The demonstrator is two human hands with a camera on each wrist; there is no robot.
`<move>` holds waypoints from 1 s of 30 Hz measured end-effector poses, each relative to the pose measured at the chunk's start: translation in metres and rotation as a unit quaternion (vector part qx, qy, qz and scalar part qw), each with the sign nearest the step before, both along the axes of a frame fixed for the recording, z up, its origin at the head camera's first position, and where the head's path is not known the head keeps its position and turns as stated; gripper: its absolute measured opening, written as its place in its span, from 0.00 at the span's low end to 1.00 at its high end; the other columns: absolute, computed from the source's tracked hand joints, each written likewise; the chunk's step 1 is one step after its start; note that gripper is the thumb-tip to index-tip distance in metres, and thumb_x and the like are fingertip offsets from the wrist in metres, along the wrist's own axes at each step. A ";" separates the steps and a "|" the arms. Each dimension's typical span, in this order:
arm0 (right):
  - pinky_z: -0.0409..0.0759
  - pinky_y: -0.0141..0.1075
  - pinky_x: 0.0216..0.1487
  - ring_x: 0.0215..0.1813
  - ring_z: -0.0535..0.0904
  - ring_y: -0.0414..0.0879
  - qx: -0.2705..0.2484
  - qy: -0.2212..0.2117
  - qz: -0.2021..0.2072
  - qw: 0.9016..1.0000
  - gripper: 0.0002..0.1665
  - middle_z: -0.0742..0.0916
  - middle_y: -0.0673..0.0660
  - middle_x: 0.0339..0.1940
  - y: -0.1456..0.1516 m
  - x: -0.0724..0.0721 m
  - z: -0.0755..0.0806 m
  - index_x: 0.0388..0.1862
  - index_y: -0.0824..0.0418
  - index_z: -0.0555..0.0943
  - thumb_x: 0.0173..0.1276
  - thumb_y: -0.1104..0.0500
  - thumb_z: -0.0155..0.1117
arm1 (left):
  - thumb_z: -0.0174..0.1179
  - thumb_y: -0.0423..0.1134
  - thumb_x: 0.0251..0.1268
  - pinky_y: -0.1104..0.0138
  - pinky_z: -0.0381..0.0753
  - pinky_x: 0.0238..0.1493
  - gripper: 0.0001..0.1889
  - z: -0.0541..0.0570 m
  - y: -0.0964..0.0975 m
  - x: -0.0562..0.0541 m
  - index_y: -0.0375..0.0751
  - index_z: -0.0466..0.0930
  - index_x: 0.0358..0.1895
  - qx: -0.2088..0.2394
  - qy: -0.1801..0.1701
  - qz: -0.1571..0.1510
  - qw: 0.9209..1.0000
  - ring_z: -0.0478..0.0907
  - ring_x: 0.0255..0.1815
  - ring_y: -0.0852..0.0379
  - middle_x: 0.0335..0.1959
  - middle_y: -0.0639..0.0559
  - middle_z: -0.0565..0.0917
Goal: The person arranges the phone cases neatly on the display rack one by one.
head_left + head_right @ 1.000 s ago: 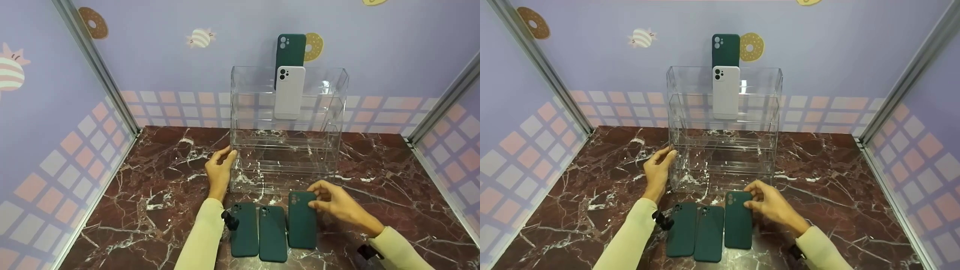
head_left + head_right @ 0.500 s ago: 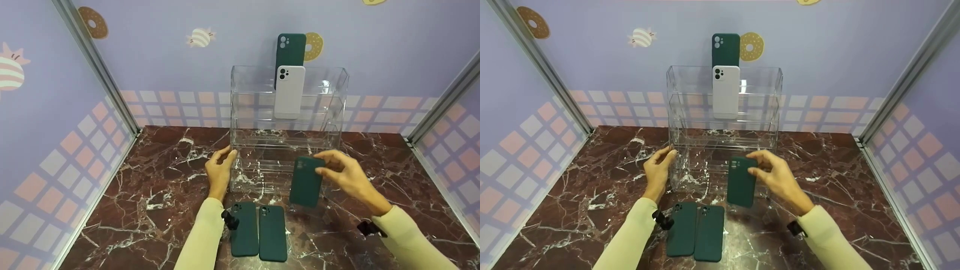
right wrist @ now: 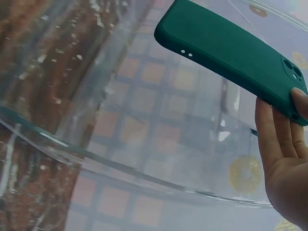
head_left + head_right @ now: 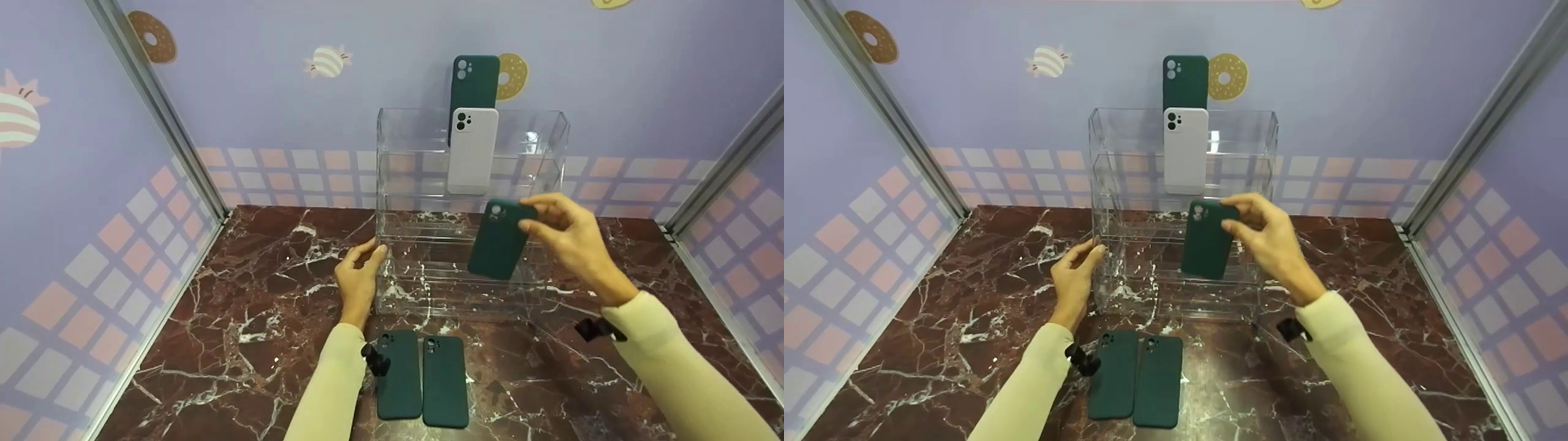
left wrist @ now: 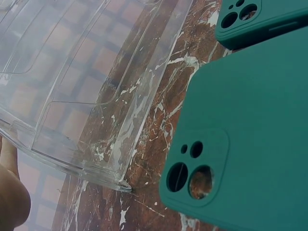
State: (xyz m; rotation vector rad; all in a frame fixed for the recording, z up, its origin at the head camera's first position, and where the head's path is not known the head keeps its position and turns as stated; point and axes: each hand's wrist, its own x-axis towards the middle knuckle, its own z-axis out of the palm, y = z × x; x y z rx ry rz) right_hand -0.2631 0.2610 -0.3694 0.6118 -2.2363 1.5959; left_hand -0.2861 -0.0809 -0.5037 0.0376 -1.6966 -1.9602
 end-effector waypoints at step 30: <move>0.88 0.37 0.44 0.42 0.90 0.47 -0.056 0.038 0.031 0.997 0.20 0.90 0.61 0.41 -0.026 -0.061 0.043 0.59 0.74 0.82 0.69 0.79 0.68 | 0.75 0.31 0.66 0.73 0.80 0.38 0.14 -0.001 -0.002 0.001 0.29 0.90 0.52 -0.011 0.001 0.001 1.000 0.84 0.37 0.59 0.39 0.46 0.89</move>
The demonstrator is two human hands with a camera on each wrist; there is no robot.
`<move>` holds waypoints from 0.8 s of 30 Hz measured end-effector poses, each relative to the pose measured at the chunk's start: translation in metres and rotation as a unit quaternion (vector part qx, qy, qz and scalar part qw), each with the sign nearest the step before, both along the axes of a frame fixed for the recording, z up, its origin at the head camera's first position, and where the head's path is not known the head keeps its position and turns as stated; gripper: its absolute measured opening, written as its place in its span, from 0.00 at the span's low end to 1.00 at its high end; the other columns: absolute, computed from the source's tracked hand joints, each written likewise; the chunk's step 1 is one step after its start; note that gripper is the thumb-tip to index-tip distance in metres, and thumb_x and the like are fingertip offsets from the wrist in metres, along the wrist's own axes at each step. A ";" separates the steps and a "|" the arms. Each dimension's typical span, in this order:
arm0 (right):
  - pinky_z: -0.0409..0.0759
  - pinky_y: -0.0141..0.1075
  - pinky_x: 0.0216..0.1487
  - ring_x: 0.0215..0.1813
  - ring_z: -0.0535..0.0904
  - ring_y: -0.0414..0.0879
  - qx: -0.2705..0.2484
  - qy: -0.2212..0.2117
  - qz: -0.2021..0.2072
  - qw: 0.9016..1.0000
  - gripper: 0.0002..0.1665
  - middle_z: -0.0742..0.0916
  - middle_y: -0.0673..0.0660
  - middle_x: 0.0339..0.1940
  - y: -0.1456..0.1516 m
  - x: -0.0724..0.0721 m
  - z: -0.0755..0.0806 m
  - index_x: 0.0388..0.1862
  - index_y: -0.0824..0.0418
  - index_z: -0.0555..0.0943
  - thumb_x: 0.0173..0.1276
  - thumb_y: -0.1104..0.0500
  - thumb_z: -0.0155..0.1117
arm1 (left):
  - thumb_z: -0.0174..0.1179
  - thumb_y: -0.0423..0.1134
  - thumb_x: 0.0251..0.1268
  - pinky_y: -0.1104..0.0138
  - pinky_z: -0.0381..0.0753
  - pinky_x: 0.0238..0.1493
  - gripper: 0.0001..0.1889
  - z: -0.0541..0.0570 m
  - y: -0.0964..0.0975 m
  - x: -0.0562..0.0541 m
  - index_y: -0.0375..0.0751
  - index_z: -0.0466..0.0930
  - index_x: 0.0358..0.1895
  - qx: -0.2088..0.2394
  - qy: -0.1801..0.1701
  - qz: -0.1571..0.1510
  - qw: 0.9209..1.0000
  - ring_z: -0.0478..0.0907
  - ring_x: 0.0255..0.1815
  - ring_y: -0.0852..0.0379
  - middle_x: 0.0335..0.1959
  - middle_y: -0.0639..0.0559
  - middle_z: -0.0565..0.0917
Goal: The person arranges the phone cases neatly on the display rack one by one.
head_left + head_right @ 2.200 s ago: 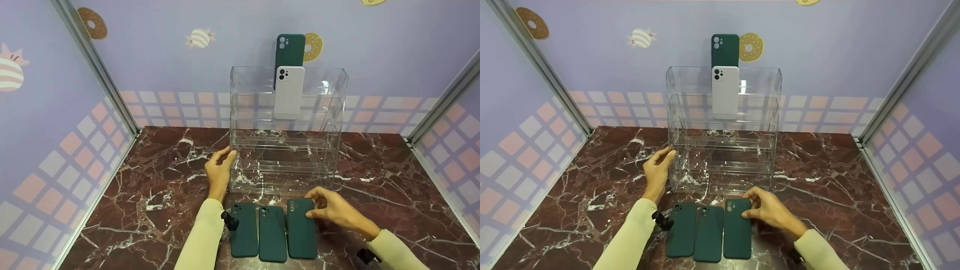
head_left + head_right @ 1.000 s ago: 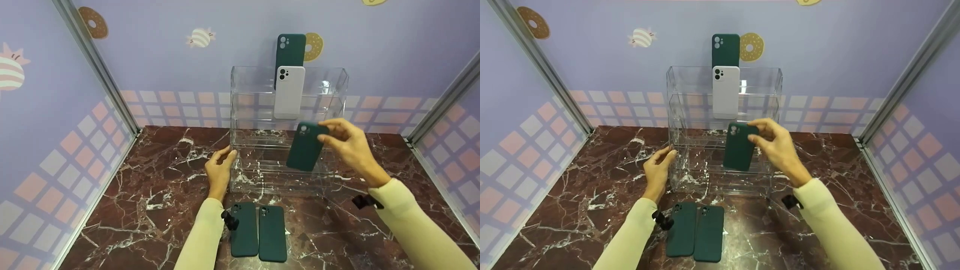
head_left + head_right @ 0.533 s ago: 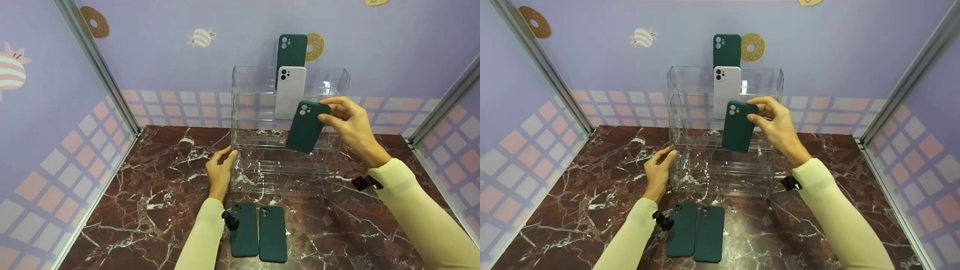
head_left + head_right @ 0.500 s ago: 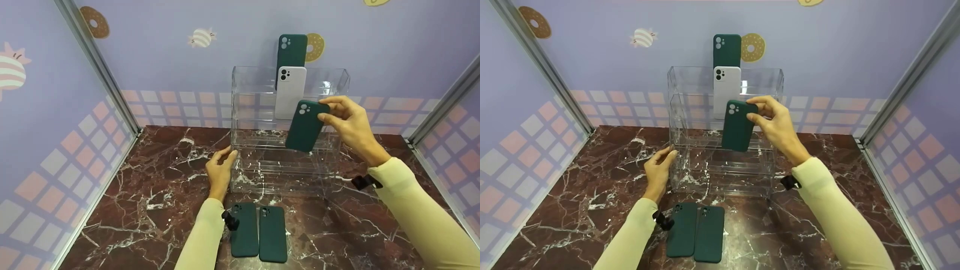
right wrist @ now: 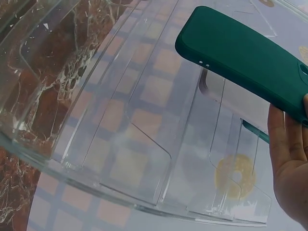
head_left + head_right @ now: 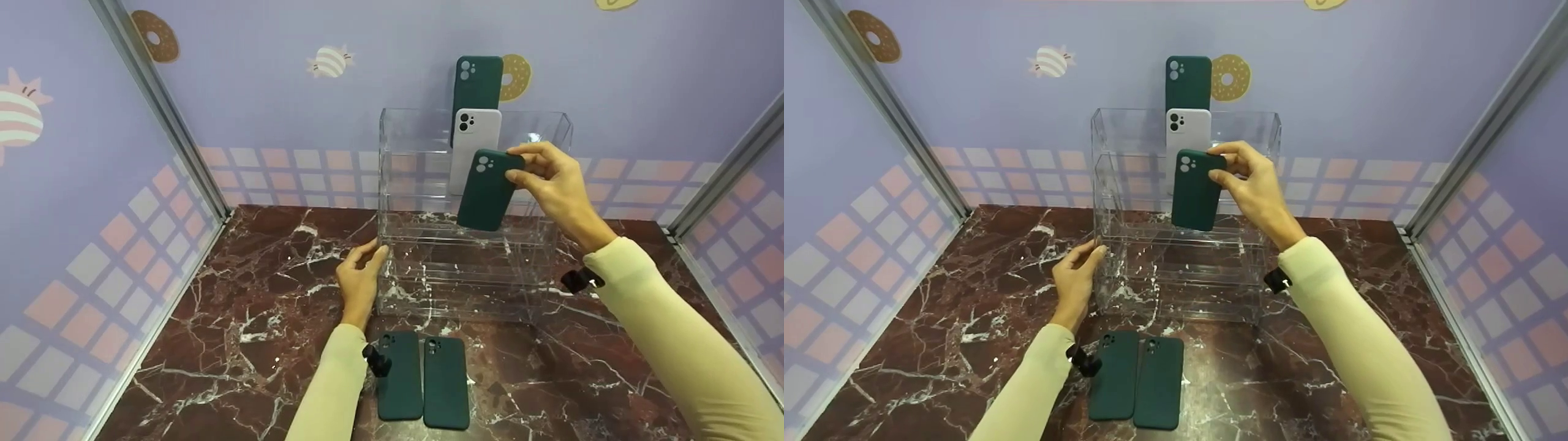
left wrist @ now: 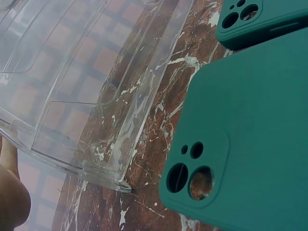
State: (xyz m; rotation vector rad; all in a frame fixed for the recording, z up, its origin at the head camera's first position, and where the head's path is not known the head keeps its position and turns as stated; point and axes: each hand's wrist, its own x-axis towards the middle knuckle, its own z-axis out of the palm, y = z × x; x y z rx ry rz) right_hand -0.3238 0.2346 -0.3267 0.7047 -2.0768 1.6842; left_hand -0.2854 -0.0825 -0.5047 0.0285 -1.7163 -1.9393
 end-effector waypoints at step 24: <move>0.88 0.36 0.44 0.40 0.89 0.46 0.032 -0.063 0.023 0.997 0.19 0.89 0.62 0.41 -0.016 -0.027 -0.018 0.59 0.74 0.82 0.70 0.77 0.69 | 0.74 0.29 0.65 0.73 0.81 0.40 0.13 0.000 0.001 -0.001 0.29 0.90 0.51 -0.003 0.010 0.005 1.000 0.86 0.40 0.53 0.41 0.42 0.89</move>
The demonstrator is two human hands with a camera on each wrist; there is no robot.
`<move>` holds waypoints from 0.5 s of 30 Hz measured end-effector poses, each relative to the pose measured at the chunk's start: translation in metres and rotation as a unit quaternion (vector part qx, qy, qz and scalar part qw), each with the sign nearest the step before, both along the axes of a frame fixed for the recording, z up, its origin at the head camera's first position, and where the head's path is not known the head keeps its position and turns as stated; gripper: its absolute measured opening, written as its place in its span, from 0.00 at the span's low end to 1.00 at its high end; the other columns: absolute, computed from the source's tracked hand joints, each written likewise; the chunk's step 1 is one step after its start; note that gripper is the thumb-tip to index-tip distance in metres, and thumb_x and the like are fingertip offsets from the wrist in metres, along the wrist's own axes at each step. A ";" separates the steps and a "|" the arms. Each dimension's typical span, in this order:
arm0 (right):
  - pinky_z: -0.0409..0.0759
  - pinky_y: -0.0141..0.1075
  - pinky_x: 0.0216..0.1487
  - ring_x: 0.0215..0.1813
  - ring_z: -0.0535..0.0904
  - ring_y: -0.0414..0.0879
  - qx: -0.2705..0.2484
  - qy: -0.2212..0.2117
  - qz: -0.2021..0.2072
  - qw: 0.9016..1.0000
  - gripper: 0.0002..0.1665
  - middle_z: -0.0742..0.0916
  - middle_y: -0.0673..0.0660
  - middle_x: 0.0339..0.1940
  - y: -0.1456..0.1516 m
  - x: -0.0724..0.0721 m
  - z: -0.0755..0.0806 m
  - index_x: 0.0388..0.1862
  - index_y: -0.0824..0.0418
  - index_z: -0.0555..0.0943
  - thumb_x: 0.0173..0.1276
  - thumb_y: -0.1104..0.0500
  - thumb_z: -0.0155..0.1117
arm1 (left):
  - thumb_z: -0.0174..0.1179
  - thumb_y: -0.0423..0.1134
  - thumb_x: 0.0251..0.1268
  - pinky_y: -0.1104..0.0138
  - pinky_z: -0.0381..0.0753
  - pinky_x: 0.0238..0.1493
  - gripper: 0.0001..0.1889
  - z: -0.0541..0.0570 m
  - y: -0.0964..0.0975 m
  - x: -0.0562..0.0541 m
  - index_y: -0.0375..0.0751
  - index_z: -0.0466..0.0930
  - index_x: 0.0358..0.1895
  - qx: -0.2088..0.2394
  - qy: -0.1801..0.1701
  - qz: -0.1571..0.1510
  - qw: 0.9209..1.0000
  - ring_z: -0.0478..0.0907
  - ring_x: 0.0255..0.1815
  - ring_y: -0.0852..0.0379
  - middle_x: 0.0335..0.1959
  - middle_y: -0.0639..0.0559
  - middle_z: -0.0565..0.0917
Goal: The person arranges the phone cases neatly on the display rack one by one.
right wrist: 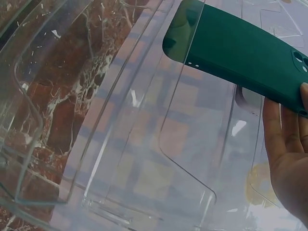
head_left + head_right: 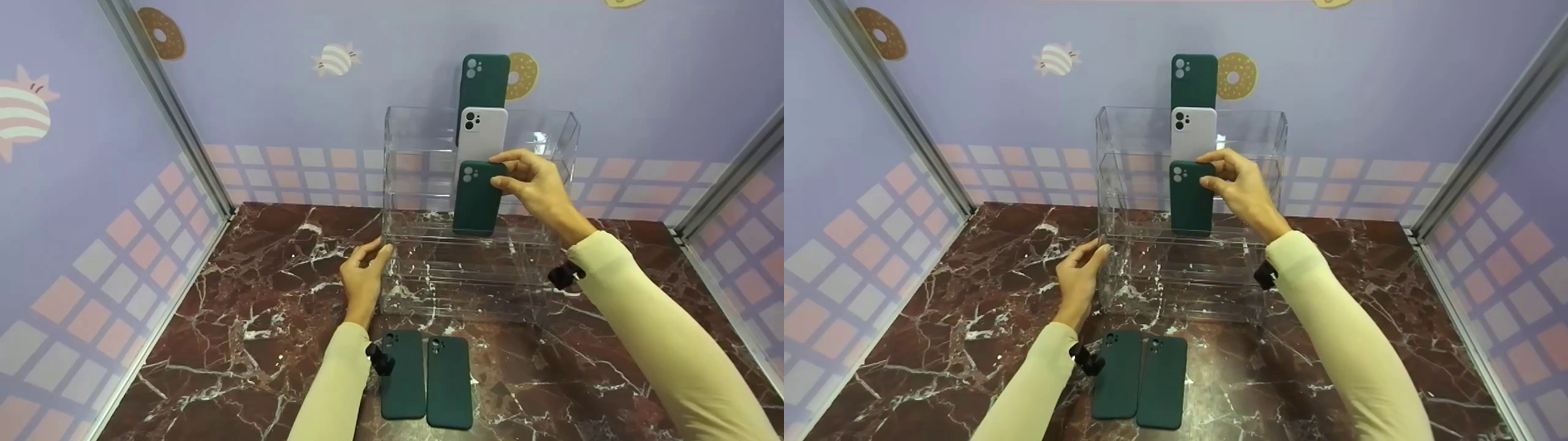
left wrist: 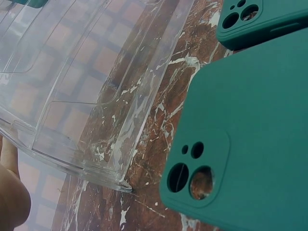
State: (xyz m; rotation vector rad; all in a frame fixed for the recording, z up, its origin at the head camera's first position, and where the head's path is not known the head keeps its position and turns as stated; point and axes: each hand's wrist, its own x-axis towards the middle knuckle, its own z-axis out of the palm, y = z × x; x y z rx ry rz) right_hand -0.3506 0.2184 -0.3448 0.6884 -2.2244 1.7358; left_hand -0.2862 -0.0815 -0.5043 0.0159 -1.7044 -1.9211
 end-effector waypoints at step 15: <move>0.88 0.36 0.45 0.39 0.88 0.44 0.000 -0.022 -0.019 1.000 0.21 0.89 0.61 0.41 0.000 -0.003 -0.004 0.62 0.71 0.82 0.71 0.73 0.71 | 0.74 0.30 0.66 0.71 0.83 0.42 0.12 -0.001 0.000 0.000 0.30 0.91 0.51 0.005 0.001 -0.011 1.000 0.86 0.40 0.58 0.42 0.43 0.89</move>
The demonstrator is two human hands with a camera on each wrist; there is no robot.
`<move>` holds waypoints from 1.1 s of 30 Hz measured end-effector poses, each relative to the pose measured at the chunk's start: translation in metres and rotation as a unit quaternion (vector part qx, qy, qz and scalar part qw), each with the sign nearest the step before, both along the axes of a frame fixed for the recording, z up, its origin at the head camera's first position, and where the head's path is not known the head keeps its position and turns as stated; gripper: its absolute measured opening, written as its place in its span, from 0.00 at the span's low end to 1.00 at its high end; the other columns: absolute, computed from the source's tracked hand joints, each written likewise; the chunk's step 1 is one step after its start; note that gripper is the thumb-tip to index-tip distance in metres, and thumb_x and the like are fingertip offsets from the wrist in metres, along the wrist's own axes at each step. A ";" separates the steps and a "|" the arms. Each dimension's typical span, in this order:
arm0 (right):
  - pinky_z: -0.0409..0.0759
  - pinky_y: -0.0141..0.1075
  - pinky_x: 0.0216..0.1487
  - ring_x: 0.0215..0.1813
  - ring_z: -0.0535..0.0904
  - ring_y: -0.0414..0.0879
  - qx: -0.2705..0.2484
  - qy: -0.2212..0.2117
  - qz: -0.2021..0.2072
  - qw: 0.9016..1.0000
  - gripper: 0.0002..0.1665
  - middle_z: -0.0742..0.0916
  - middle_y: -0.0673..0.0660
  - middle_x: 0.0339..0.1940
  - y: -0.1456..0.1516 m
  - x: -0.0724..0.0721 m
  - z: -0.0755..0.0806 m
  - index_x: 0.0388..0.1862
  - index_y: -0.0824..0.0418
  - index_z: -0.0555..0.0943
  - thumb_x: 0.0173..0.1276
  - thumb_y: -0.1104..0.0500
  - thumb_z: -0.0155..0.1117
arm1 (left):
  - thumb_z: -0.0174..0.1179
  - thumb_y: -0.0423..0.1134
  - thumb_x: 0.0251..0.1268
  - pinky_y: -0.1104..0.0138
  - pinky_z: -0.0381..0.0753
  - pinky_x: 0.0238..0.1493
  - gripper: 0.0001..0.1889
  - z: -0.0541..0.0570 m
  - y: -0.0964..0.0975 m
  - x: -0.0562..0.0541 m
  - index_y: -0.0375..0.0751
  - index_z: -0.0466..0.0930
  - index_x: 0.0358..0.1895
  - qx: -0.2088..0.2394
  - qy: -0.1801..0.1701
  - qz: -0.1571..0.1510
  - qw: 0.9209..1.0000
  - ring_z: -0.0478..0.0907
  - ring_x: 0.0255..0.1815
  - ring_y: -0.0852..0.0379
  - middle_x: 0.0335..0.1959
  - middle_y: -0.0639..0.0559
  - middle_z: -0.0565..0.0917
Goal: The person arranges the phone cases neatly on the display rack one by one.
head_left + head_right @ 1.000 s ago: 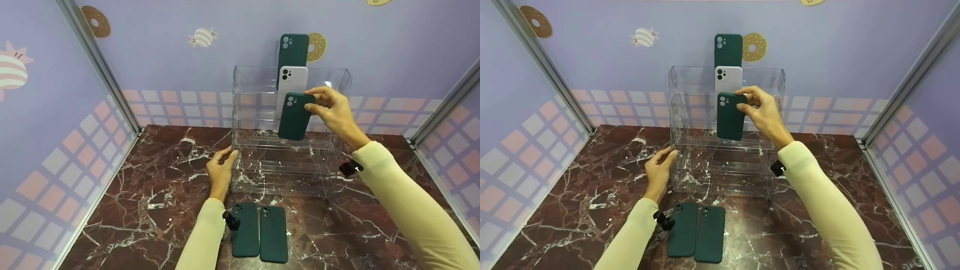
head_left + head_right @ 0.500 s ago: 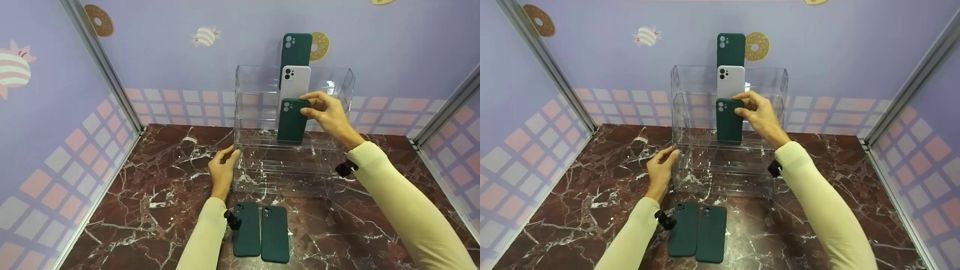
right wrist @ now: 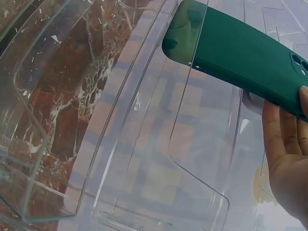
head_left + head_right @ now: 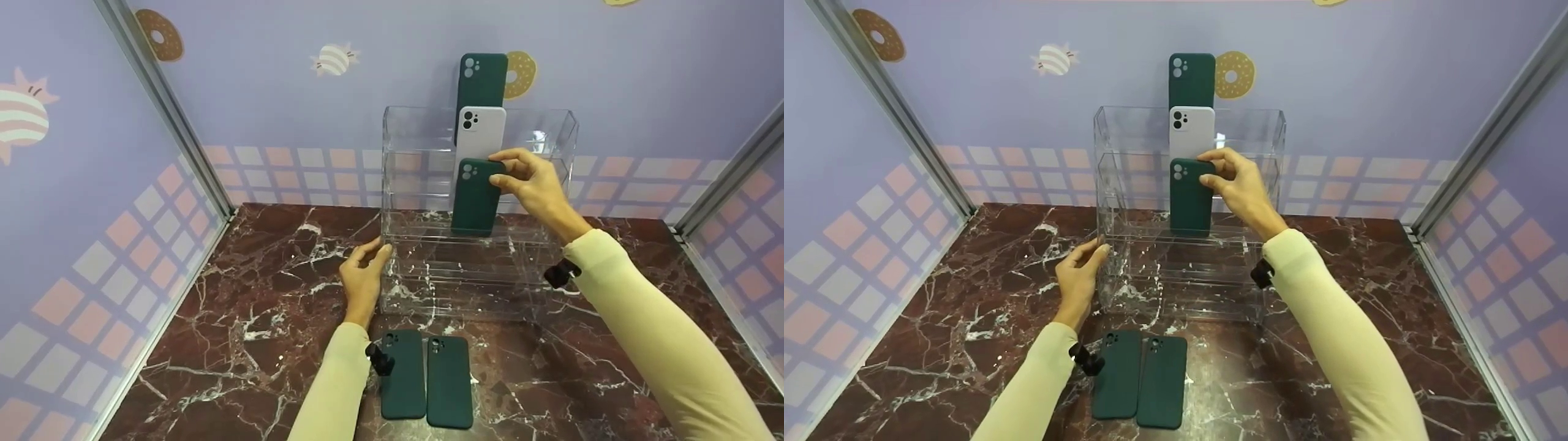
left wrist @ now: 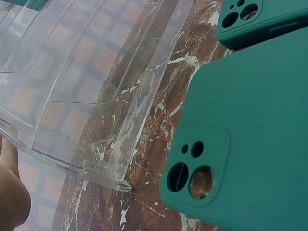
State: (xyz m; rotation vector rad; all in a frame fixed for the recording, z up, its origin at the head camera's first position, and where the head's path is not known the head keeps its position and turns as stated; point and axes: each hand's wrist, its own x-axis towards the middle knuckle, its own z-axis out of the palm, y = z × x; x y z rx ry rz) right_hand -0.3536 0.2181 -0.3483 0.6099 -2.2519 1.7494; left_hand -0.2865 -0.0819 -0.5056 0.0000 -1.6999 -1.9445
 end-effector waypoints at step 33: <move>0.79 0.30 0.47 0.47 0.86 0.56 0.160 0.131 -0.093 0.974 0.35 0.83 0.66 0.53 0.006 0.016 -0.008 0.72 0.60 0.81 0.67 0.70 0.77 | 0.75 0.29 0.65 0.72 0.83 0.42 0.13 0.001 0.001 0.000 0.29 0.91 0.50 0.006 -0.004 0.008 1.000 0.86 0.41 0.53 0.42 0.41 0.89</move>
